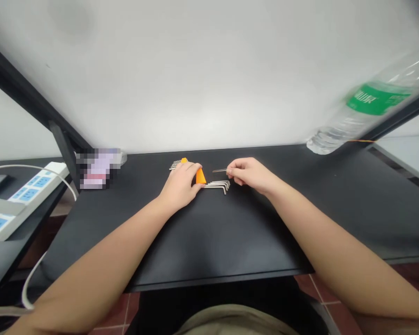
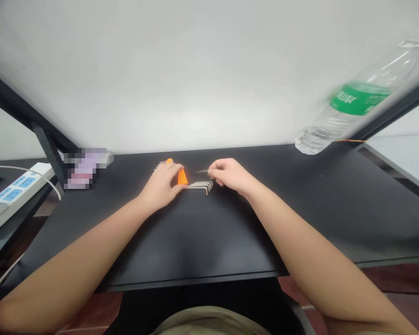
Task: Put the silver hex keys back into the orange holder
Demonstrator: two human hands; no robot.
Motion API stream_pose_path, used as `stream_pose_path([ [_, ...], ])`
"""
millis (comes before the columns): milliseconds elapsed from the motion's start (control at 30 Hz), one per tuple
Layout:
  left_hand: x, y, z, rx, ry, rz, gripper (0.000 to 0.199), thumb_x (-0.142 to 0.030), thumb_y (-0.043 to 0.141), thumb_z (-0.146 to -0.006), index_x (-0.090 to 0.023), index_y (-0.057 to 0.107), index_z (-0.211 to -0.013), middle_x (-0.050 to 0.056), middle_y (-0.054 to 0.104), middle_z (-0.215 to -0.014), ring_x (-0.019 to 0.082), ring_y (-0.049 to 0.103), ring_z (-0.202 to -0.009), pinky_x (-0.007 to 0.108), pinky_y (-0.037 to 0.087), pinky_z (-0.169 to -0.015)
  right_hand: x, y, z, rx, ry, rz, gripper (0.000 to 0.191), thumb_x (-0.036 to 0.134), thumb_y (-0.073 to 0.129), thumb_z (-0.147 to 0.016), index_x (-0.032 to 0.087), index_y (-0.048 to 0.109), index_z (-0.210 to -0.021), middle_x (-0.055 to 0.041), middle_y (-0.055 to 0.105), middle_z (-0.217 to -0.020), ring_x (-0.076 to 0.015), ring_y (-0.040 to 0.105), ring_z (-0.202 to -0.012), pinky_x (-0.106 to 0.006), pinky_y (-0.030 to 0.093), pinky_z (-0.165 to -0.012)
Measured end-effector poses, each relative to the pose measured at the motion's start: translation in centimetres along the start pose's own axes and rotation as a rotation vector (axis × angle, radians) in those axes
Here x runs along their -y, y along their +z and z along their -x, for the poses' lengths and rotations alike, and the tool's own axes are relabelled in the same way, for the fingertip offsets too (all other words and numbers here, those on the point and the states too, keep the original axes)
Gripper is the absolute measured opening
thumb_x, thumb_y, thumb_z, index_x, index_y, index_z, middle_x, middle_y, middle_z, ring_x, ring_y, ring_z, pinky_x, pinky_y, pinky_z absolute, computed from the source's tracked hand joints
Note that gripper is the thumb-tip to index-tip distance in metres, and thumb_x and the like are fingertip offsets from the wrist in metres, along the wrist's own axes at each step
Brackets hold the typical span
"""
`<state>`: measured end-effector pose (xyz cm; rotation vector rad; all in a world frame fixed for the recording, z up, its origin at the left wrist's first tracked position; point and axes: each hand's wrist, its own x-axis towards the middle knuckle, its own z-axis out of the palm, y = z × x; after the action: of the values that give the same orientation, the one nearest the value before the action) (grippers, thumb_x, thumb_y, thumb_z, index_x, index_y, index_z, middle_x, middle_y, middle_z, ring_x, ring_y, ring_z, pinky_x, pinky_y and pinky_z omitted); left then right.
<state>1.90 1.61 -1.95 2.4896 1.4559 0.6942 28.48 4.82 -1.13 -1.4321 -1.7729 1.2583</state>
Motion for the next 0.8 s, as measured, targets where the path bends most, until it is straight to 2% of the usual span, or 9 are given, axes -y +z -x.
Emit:
stream_pose_path([
  [100, -0.1, 0.0, 0.1, -0.028, -0.009, -0.005, 0.040, -0.031, 0.070, -0.092, -0.021, 0.060, -0.129, 0.011, 0.065, -0.125, 0.032, 0.056, -0.121, 0.050, 0.046, -0.107, -0.4, -0.9, -0.2, 0.049, 0.083, 0.131, 0.020, 0.039, 0.066, -0.085, 0.020, 0.069, -0.079, 0.0005, 0.057, -0.057, -0.0121, 0.045, -0.050, -0.027, 0.034, -0.051],
  [167, -0.2, 0.0, 0.1, -0.029, -0.023, 0.003, 0.040, -0.032, 0.069, -0.093, -0.021, 0.060, -0.130, 0.011, 0.065, -0.123, 0.032, 0.056, -0.121, 0.050, 0.047, -0.106, -0.6, -1.3, -0.4, 0.061, 0.112, 0.205, 0.019, 0.039, 0.067, -0.084, 0.020, 0.071, -0.079, -0.0006, 0.062, -0.063, -0.0122, 0.047, -0.052, -0.027, 0.034, -0.051],
  [267, -0.2, 0.1, 0.1, -0.036, -0.031, 0.014, 0.040, -0.033, 0.068, -0.094, -0.021, 0.058, -0.131, 0.011, 0.065, -0.126, 0.032, 0.054, -0.124, 0.049, 0.045, -0.109, -0.7, -1.7, -0.6, 0.060, 0.099, 0.346, 0.020, 0.040, 0.068, -0.083, 0.020, 0.074, -0.081, -0.0022, 0.068, -0.074, -0.0139, 0.053, -0.059, -0.028, 0.038, -0.054],
  [433, 0.0, 0.2, 0.1, -0.036, -0.042, 0.010, 0.042, -0.034, 0.068, -0.094, -0.021, 0.058, -0.132, 0.010, 0.064, -0.128, 0.032, 0.053, -0.128, 0.049, 0.043, -0.112, -1.1, -2.1, -0.8, 0.037, 0.097, 0.479, 0.024, 0.044, 0.068, -0.085, 0.021, 0.072, -0.080, -0.0023, 0.070, -0.077, -0.0164, 0.058, -0.066, -0.029, 0.041, -0.059],
  [500, -0.1, 0.2, 0.1, -0.032, -0.047, 0.018, 0.042, -0.034, 0.068, -0.093, -0.021, 0.057, -0.132, 0.010, 0.064, -0.127, 0.032, 0.053, -0.128, 0.049, 0.044, -0.111, -1.2, -2.0, -0.8, -0.011, 0.042, 0.515, 0.021, 0.042, 0.067, -0.086, 0.022, 0.072, -0.084, -0.0024, 0.072, -0.084, -0.0172, 0.061, -0.070, -0.029, 0.043, -0.062],
  [567, -0.1, 0.1, 0.1, -0.038, -0.047, 0.025, 0.042, -0.035, 0.068, -0.093, -0.021, 0.057, -0.131, 0.010, 0.064, -0.127, 0.031, 0.053, -0.128, 0.048, 0.044, -0.111, -1.2, -1.6, -0.7, -0.028, -0.077, 0.558, 0.019, 0.040, 0.065, -0.088, 0.023, 0.072, -0.091, -0.0031, 0.072, -0.092, -0.0183, 0.063, -0.078, -0.030, 0.046, -0.068],
  [700, -0.1, 0.1, 0.1, -0.044, -0.041, 0.029, 0.041, -0.035, 0.068, -0.093, -0.022, 0.058, -0.130, 0.011, 0.064, -0.128, 0.031, 0.054, -0.128, 0.047, 0.043, -0.112, -0.4, -0.2, 0.1, 0.056, -0.306, 0.655, 0.021, 0.041, 0.065, -0.092, 0.023, 0.074, -0.094, -0.0063, 0.068, -0.099, -0.0199, 0.063, -0.085, -0.032, 0.048, -0.078],
  [800, 0.0, 0.1, 0.1, -0.047, -0.044, 0.036, 0.041, -0.035, 0.067, -0.093, -0.022, 0.057, -0.131, 0.010, 0.064, -0.128, 0.030, 0.054, -0.127, 0.047, 0.044, -0.111, 0.1, 1.0, 0.8, 0.102, -0.335, 0.690, 0.019, 0.040, 0.068, -0.090, 0.022, 0.071, -0.096, -0.0069, 0.065, -0.103, -0.0190, 0.061, -0.082, -0.032, 0.047, -0.076],
])
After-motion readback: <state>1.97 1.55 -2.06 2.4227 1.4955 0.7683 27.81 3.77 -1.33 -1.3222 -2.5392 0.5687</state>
